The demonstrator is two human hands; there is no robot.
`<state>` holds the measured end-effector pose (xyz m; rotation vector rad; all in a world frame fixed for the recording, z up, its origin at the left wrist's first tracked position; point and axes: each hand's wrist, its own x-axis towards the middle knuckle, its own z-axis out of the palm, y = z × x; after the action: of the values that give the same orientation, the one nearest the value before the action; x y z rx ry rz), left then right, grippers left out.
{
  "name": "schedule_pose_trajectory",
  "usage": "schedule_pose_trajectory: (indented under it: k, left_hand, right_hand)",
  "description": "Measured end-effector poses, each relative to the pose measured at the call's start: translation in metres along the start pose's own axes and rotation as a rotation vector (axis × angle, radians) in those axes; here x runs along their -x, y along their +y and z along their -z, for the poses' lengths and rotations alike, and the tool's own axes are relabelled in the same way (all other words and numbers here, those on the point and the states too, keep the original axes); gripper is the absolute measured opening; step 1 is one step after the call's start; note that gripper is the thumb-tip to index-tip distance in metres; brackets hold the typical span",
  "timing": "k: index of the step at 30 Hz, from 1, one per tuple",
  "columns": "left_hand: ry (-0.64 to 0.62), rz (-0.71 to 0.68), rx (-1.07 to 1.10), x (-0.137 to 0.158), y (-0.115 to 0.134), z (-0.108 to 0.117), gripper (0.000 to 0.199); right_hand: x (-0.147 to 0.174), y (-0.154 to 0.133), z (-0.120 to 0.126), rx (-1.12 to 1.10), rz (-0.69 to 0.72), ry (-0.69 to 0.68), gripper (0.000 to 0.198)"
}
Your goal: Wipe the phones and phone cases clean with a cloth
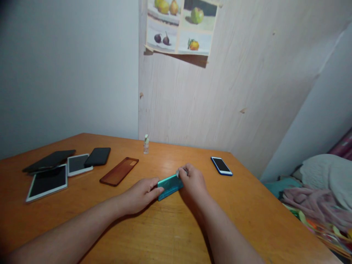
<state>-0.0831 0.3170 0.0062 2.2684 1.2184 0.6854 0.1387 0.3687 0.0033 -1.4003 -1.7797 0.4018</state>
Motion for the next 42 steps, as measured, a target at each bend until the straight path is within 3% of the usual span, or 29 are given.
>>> schedule_pose_trajectory:
  k: [5,11,13,18,21,25,30,32,37,42]
  left_hand:
    - [-0.015,-0.002,0.013,0.000,0.003,0.002,0.028]
    - [0.002,-0.028,0.090,0.000,0.000,-0.002,0.026]
    - [0.002,-0.033,0.100,0.000,-0.001,-0.002,0.025]
    - [-0.019,0.002,0.105,0.000,0.000,0.000,0.028]
    - [-0.021,-0.005,0.129,-0.001,-0.001,0.000,0.029]
    - [-0.039,-0.003,0.178,-0.001,-0.004,-0.002,0.030]
    - [-0.048,0.017,0.221,-0.001,-0.001,0.000,0.031]
    - [-0.054,0.024,0.231,-0.001,0.000,0.001,0.031]
    - [-0.093,0.046,0.228,-0.001,-0.001,0.003,0.034]
    - [-0.085,0.075,0.235,-0.001,-0.001,0.002,0.036]
  right_hand:
    - [-0.012,0.015,0.011,0.029,-0.042,0.093,0.025]
    - [0.015,-0.024,-0.013,-0.105,0.159,-0.140,0.020]
    - [0.016,-0.026,-0.014,-0.100,0.161,-0.168,0.019]
    - [-0.007,0.007,0.005,0.020,-0.040,0.049,0.025]
    - [-0.017,0.022,0.011,0.047,-0.082,0.127,0.026]
    - [-0.007,0.008,-0.002,0.005,-0.014,0.088,0.021]
    - [0.017,-0.022,-0.021,-0.094,0.183,-0.096,0.019]
    - [0.016,-0.021,-0.019,-0.069,0.157,-0.099,0.020]
    - [-0.008,0.007,0.000,0.046,-0.058,0.094,0.021]
    - [-0.007,0.000,-0.003,0.036,-0.003,0.102,0.017]
